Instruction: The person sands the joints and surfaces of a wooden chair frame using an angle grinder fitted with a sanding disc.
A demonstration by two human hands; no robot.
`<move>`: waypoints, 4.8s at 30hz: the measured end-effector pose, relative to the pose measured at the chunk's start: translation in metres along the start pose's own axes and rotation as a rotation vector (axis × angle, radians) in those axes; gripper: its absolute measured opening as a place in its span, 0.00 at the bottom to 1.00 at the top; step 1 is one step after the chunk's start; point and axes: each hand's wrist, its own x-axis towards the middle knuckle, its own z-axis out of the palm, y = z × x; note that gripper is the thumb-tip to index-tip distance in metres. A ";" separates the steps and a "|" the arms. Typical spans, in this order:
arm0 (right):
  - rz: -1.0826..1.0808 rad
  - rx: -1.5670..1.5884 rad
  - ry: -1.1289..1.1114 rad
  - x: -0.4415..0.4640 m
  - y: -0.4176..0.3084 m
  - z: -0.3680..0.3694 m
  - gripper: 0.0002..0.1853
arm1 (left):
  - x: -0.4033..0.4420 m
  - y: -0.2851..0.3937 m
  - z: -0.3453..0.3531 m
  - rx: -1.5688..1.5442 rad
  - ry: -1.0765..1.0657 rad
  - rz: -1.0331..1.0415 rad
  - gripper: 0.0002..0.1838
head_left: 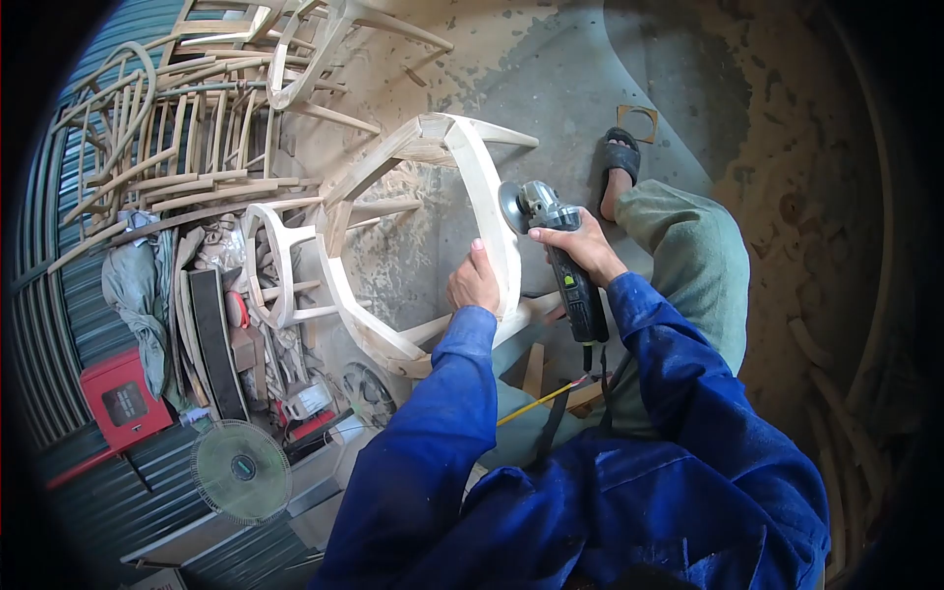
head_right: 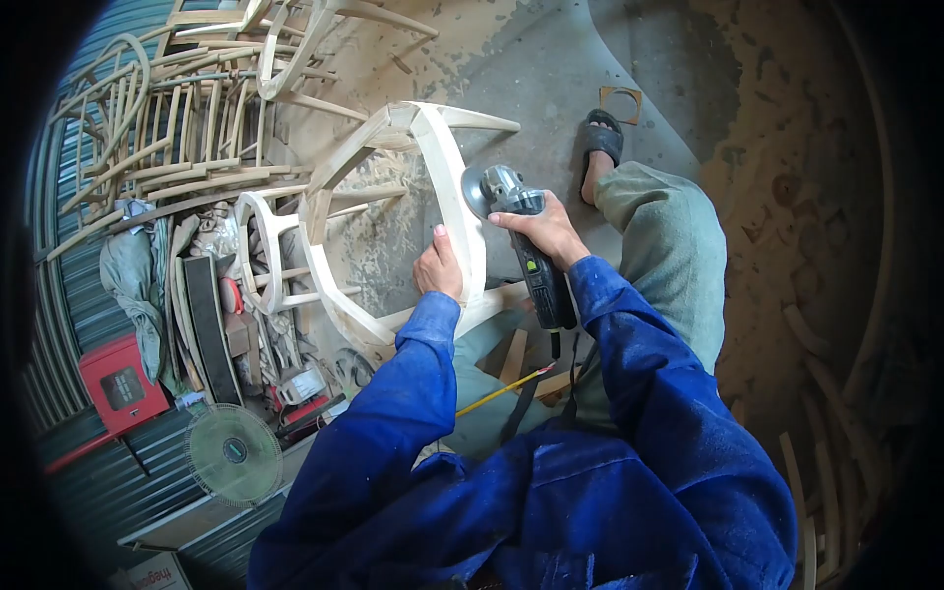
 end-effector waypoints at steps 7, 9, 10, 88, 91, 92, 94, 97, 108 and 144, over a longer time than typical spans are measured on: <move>-0.065 -0.010 0.009 -0.011 -0.002 0.010 0.40 | -0.001 0.004 0.000 -0.002 0.012 0.011 0.43; -0.078 -0.045 0.034 -0.014 0.010 0.009 0.40 | 0.003 -0.001 0.003 0.040 -0.001 0.009 0.41; -0.035 -0.028 0.022 -0.019 0.013 0.007 0.40 | 0.004 -0.002 0.004 0.043 0.000 0.001 0.41; -0.070 -0.028 -0.066 0.046 -0.042 0.004 0.33 | 0.004 -0.005 0.004 -0.056 0.046 0.097 0.35; -0.117 -0.048 -0.061 0.043 -0.060 0.013 0.33 | -0.002 -0.008 0.003 -0.050 0.026 0.079 0.38; -0.103 -0.061 -0.052 0.046 -0.057 0.012 0.33 | -0.001 -0.006 0.003 -0.044 0.032 0.074 0.38; -0.071 -0.069 -0.047 0.050 -0.050 0.008 0.34 | 0.002 -0.002 0.001 -0.039 0.038 0.079 0.37; -0.041 -0.053 -0.053 0.050 -0.048 0.003 0.34 | 0.004 -0.005 0.003 -0.038 0.043 0.093 0.34; -0.092 -0.016 -0.124 0.051 -0.047 0.001 0.21 | 0.004 -0.006 0.004 -0.050 0.049 0.084 0.35; -0.238 0.229 0.114 -0.031 -0.057 -0.052 0.27 | -0.066 -0.218 0.026 0.226 0.385 0.052 0.58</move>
